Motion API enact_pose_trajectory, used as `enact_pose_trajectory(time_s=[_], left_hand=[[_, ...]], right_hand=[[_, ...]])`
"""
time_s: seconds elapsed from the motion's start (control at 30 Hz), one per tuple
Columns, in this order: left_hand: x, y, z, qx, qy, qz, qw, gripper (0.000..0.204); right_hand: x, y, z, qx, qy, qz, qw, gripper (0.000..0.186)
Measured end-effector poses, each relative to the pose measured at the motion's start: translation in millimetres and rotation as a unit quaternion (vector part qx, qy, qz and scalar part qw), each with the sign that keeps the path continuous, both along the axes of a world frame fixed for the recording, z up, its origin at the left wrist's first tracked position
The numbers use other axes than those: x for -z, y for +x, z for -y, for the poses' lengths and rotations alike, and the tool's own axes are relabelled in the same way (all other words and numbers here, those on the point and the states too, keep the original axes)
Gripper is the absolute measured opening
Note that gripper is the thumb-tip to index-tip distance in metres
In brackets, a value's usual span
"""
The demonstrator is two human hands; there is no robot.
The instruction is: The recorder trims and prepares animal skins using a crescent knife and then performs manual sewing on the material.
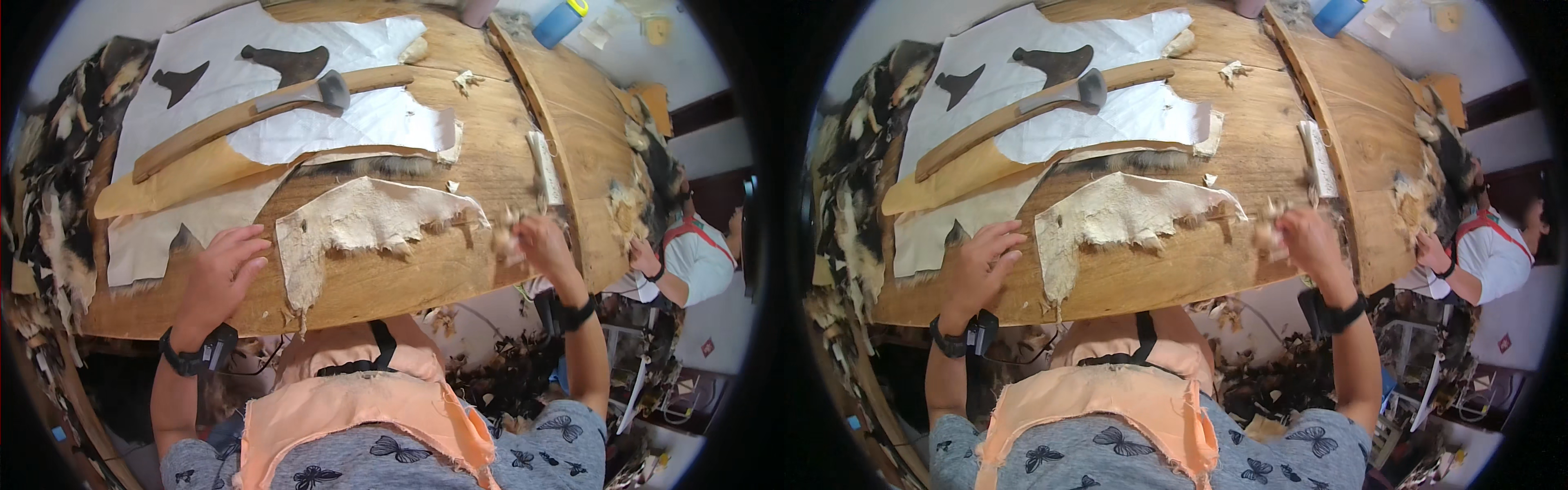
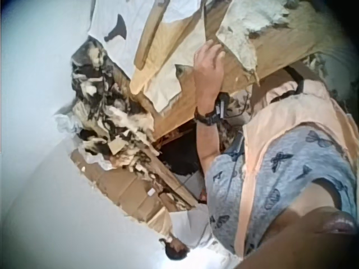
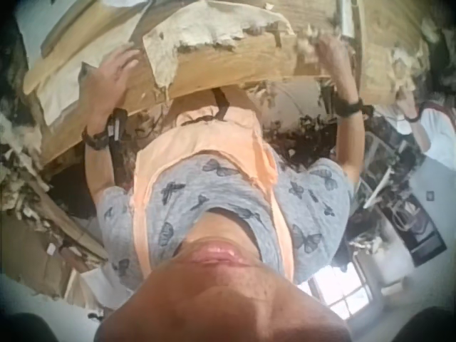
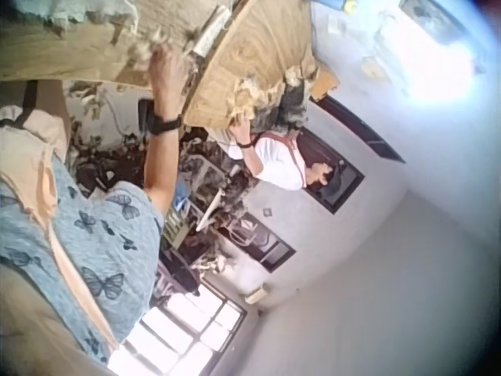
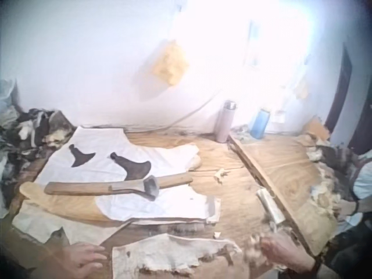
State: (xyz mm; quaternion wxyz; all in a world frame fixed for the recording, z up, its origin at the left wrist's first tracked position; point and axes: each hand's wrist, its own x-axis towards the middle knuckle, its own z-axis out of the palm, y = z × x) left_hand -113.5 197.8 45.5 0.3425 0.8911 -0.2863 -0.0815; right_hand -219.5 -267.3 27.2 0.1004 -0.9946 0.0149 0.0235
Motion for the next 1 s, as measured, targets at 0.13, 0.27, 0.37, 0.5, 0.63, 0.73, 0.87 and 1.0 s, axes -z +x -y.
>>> enact_pose_trajectory(time_s=[0.13,0.27,0.37,0.5,0.63,0.73,0.87,1.0], left_hand=[[5.9,3.0,-1.1,0.008,-0.025,-0.017,0.999,0.021],[6.5,5.1,2.2,0.001,-0.024,-0.009,1.000,0.019],[3.4,4.0,0.9,-0.022,-0.016,-0.013,1.000,0.018],[-2.9,-0.9,-2.1,-0.077,-0.004,-0.041,0.996,0.017],[0.0,-9.6,-8.0,-0.126,0.011,-0.051,0.991,0.017],[2.8,-16.3,-10.3,-0.154,0.012,-0.063,0.986,0.017],[-2.6,-16.2,0.7,-0.192,0.003,-0.111,0.975,0.016],[-1.5,-15.9,7.8,-0.182,0.018,-0.090,0.979,0.017]], right_hand=[[-53.7,-43.9,0.3,-0.043,0.038,-0.394,0.917,0.010],[-62.1,0.2,-9.2,0.021,-0.054,-0.206,0.977,0.013],[-51.9,70.9,-4.5,-0.057,0.046,-0.036,0.997,0.017],[-36.3,161.4,14.9,-0.094,0.022,0.040,0.995,0.028],[-0.9,231.4,31.3,-0.076,0.055,0.084,0.992,0.038],[12.1,262.2,26.5,-0.046,0.010,0.037,0.998,0.037],[62.1,280.9,58.6,-0.072,-0.016,0.094,0.993,0.036],[50.8,263.5,64.1,-0.098,0.032,0.150,0.983,0.021]])
